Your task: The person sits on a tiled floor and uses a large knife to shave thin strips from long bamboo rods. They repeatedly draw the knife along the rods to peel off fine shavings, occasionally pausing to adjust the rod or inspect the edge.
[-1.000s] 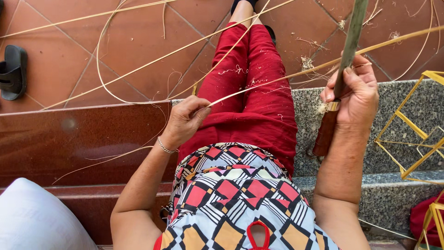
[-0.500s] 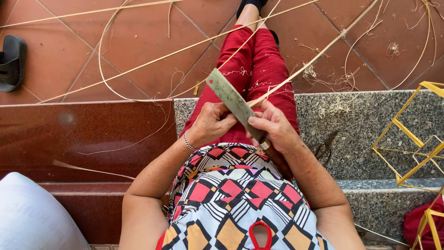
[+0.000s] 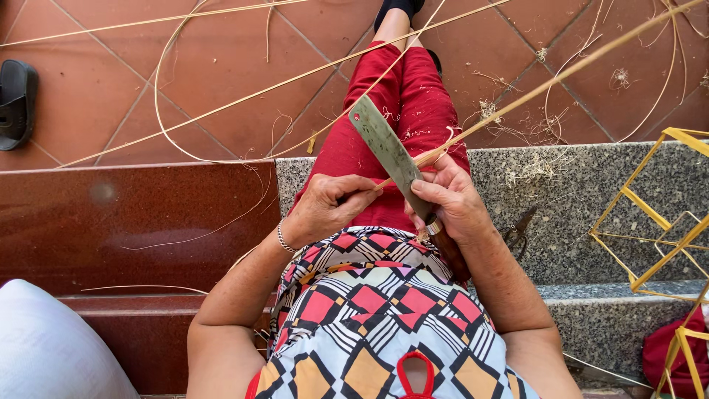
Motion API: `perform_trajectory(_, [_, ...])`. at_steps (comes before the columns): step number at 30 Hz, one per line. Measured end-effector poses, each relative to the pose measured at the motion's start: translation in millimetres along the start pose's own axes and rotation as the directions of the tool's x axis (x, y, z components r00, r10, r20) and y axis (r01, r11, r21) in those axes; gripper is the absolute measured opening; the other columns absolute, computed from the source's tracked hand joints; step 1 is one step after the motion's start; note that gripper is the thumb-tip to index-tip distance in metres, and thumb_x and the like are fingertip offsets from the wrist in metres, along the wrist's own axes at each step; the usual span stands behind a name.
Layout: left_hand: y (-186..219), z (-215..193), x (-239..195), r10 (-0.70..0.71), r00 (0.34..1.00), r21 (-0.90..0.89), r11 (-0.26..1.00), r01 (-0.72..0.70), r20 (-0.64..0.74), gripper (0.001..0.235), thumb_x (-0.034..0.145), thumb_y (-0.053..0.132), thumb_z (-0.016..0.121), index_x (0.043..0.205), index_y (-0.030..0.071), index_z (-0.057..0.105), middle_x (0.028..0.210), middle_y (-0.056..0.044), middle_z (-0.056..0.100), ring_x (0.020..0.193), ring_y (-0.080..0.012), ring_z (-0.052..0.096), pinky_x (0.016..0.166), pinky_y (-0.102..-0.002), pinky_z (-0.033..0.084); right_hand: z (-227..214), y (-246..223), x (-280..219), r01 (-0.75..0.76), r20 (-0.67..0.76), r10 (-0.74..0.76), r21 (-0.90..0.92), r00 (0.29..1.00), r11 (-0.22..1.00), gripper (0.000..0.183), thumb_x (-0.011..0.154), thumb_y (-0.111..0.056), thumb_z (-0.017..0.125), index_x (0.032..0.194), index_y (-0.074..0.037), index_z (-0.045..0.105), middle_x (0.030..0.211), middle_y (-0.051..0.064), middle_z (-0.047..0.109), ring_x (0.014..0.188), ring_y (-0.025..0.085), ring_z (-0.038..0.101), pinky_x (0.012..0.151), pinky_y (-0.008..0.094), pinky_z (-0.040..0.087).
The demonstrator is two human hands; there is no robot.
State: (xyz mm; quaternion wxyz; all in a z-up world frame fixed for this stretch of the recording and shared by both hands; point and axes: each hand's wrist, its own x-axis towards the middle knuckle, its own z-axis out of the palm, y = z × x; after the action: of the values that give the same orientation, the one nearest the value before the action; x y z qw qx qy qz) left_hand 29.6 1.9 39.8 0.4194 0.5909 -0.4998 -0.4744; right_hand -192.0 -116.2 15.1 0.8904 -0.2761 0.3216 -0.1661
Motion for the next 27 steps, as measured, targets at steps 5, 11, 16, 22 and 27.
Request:
perform_trajectory(5, [-4,-9,-13,-0.021,1.000,0.004,1.000,0.021,0.007,0.014,0.096,0.006,0.071,0.106,0.000,0.078,0.077,-0.008,0.077,0.061,-0.0045,0.064,0.054,-0.022,0.050,-2,-3,0,0.063,-0.003,-0.063,-0.006,0.998,0.998,0.032,0.097,-0.001,0.061,0.128,0.000,0.050,0.089,0.017,0.069,0.063,0.019,0.068,0.047,0.029,0.055])
perform_trajectory(11, [-11,-16,-29,0.059,0.998,-0.069,0.996,-0.058,0.009,0.013,0.098,0.006,0.069,0.106,-0.002,0.075,0.091,-0.007,0.080,0.076,-0.0038,0.070,0.067,-0.020,0.057,-4,-9,-1,0.083,-0.013,-0.083,0.006,0.996,0.997,0.031,0.097,0.000,0.061,0.125,-0.001,0.050,0.084,0.018,0.068,0.058,0.020,0.067,0.045,0.030,0.055])
perform_trajectory(16, [-15,-20,-42,-0.065,0.997,-0.120,0.990,0.069,0.038,0.015,0.097,0.008,0.071,0.105,-0.002,0.078,0.080,-0.002,0.077,0.069,-0.0022,0.062,0.059,-0.020,0.051,-6,-12,-1,0.104,0.006,-0.104,0.020,0.995,0.994,0.029,0.098,-0.001,0.062,0.124,-0.001,0.049,0.082,0.018,0.069,0.056,0.021,0.067,0.045,0.030,0.055])
perform_trajectory(22, [-15,-26,-50,-0.170,0.982,-0.253,0.949,0.186,0.083,0.016,0.097,0.008,0.070,0.106,-0.002,0.079,0.082,-0.001,0.076,0.071,-0.0031,0.063,0.061,-0.020,0.052,-10,-15,-2,0.155,-0.002,-0.155,0.045,0.988,0.987,0.026,0.098,0.002,0.061,0.121,-0.001,0.050,0.082,0.018,0.068,0.057,0.021,0.067,0.045,0.030,0.055])
perform_trajectory(27, [-13,-34,-58,-0.241,0.964,-0.326,0.907,0.265,0.113,0.018,0.097,0.009,0.068,0.106,-0.003,0.078,0.090,-0.004,0.079,0.081,-0.0047,0.069,0.071,-0.021,0.059,-18,-24,-3,0.210,-0.056,-0.209,0.018,0.976,0.977,0.024,0.099,0.001,0.061,0.121,0.000,0.052,0.083,0.018,0.067,0.057,0.021,0.065,0.050,0.031,0.055])
